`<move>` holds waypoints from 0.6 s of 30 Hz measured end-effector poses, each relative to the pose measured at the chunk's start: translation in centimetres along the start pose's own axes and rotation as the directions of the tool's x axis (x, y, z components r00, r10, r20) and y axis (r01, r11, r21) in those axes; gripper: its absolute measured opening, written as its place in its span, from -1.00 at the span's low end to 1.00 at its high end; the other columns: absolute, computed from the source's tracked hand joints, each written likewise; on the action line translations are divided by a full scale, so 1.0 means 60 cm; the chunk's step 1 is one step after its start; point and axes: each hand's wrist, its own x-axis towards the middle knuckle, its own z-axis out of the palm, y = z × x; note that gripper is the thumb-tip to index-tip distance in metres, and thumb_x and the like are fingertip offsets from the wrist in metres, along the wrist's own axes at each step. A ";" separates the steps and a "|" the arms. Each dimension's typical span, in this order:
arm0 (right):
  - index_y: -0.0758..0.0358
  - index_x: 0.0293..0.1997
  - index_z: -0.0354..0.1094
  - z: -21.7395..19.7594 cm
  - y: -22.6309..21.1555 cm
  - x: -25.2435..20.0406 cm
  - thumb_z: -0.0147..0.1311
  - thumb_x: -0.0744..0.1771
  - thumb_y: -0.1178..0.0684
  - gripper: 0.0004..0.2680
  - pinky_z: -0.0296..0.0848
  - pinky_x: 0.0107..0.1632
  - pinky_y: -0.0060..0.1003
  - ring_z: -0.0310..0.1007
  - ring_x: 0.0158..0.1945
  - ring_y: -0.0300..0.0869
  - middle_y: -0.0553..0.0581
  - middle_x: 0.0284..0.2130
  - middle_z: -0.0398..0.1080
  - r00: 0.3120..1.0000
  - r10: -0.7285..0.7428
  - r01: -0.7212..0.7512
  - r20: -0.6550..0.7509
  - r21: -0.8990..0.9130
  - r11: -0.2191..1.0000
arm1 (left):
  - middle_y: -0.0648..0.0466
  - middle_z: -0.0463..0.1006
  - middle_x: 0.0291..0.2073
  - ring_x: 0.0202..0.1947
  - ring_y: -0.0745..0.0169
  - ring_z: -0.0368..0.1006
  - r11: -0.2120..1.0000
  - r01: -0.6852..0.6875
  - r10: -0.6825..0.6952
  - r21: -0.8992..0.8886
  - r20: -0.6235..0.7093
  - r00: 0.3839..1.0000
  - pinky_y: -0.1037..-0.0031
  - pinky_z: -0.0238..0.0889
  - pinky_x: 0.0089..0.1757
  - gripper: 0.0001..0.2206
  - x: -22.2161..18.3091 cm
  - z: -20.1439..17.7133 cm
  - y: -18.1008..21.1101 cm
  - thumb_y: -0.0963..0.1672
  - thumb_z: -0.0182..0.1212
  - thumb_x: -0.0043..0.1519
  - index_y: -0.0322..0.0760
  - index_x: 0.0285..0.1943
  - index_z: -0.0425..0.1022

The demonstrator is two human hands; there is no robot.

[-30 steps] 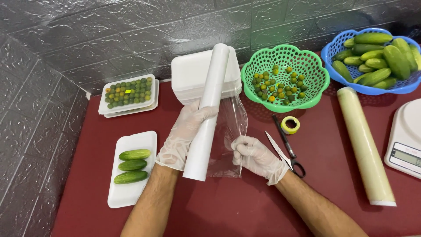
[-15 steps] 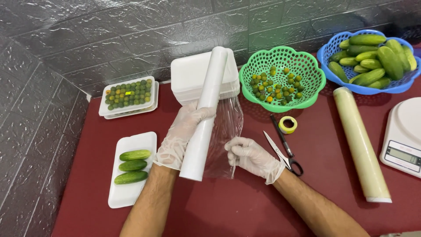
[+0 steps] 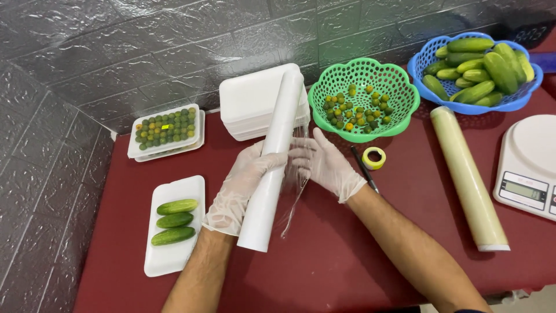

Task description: Wrapping a tray of cucumbers with plastic wrap and cutting the film with scissors

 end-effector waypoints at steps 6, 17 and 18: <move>0.08 0.24 0.37 -0.016 -0.018 -0.003 0.09 0.35 -0.23 -0.63 0.27 -0.46 -0.48 0.37 -0.46 -0.28 0.10 -0.26 0.48 0.990 -0.075 0.064 -0.122 -0.097 0.993 | -0.14 0.52 -0.35 -0.37 0.15 0.52 0.996 -0.017 0.016 -0.083 -0.018 1.000 0.42 0.49 -0.34 -0.45 -0.019 0.004 -0.032 -0.15 0.43 0.01 -0.42 0.23 0.49; 0.18 0.03 0.48 -0.052 -0.041 -0.029 0.05 0.39 0.01 -0.82 0.25 -0.61 -0.49 0.34 -0.67 -0.28 0.14 -0.47 0.51 0.942 -0.229 0.120 -0.246 -0.390 0.913 | -0.13 0.49 -0.23 -0.23 0.12 0.44 0.989 -0.068 0.068 -0.128 -0.007 0.998 0.36 0.47 -0.23 -0.45 -0.018 0.014 -0.129 -0.15 0.40 0.05 -0.34 0.28 0.48; 0.18 0.03 0.47 -0.050 -0.042 -0.033 0.02 0.39 0.03 -0.83 0.25 -0.63 -0.49 0.35 -0.68 -0.27 0.16 -0.46 0.52 0.935 -0.240 0.108 -0.262 -0.435 0.894 | -0.12 0.49 -0.20 -0.20 0.12 0.42 0.988 -0.074 0.072 -0.135 -0.018 0.997 0.35 0.45 -0.20 -0.45 -0.014 0.014 -0.139 -0.14 0.41 0.05 -0.34 0.28 0.48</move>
